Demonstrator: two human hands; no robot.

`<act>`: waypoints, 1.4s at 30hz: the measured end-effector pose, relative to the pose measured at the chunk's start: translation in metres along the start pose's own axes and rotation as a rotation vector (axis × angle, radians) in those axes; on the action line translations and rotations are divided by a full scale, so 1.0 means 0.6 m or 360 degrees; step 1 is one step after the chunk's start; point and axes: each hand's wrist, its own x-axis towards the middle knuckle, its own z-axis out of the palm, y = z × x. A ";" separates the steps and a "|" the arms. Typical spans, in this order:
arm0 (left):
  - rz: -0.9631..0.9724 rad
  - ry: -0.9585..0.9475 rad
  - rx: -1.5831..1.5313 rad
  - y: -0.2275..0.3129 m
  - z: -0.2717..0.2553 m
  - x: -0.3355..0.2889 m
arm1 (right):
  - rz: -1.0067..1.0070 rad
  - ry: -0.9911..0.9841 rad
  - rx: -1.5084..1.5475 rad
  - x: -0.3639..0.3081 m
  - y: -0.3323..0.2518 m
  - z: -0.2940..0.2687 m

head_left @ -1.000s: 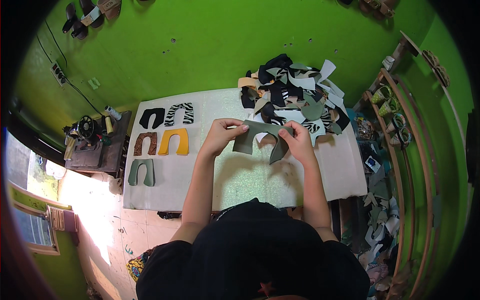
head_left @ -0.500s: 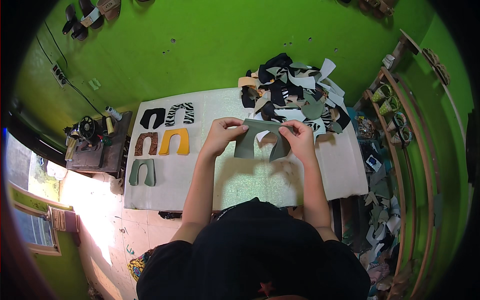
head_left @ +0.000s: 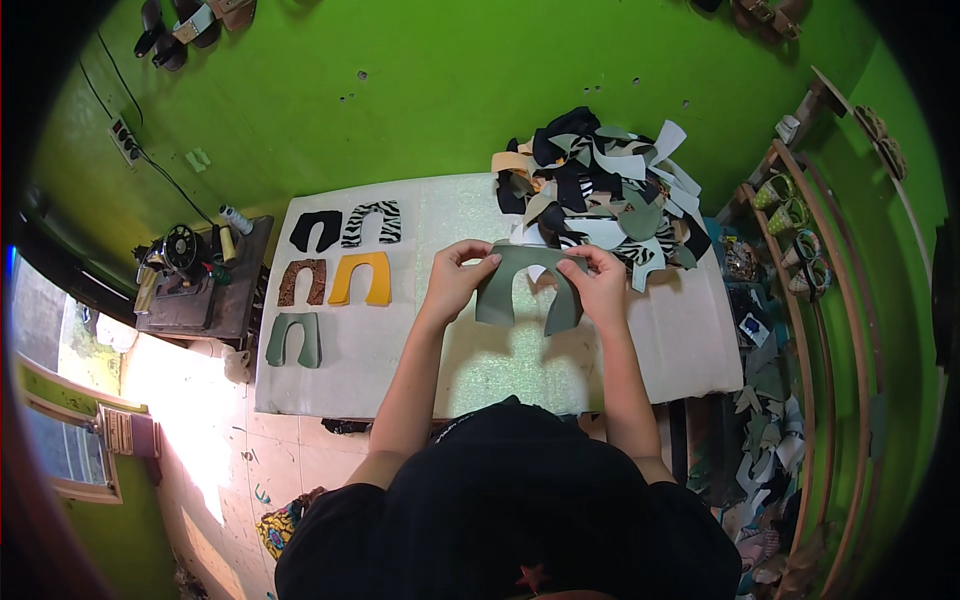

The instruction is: Organize and pair various cut pieces of shoe material on a workbench.

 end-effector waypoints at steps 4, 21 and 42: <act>-0.0058 0.0008 -0.0025 0.007 -0.029 -0.009 | -0.0205 -0.0066 -0.0162 -0.002 0.004 0.025; -0.0236 -0.0019 -0.0045 -0.013 -0.242 -0.054 | 0.0298 -0.0563 -0.0132 -0.010 0.066 0.231; -0.0831 0.0470 0.0276 -0.198 -0.682 -0.205 | 0.0532 -0.1084 -0.0859 -0.034 0.305 0.637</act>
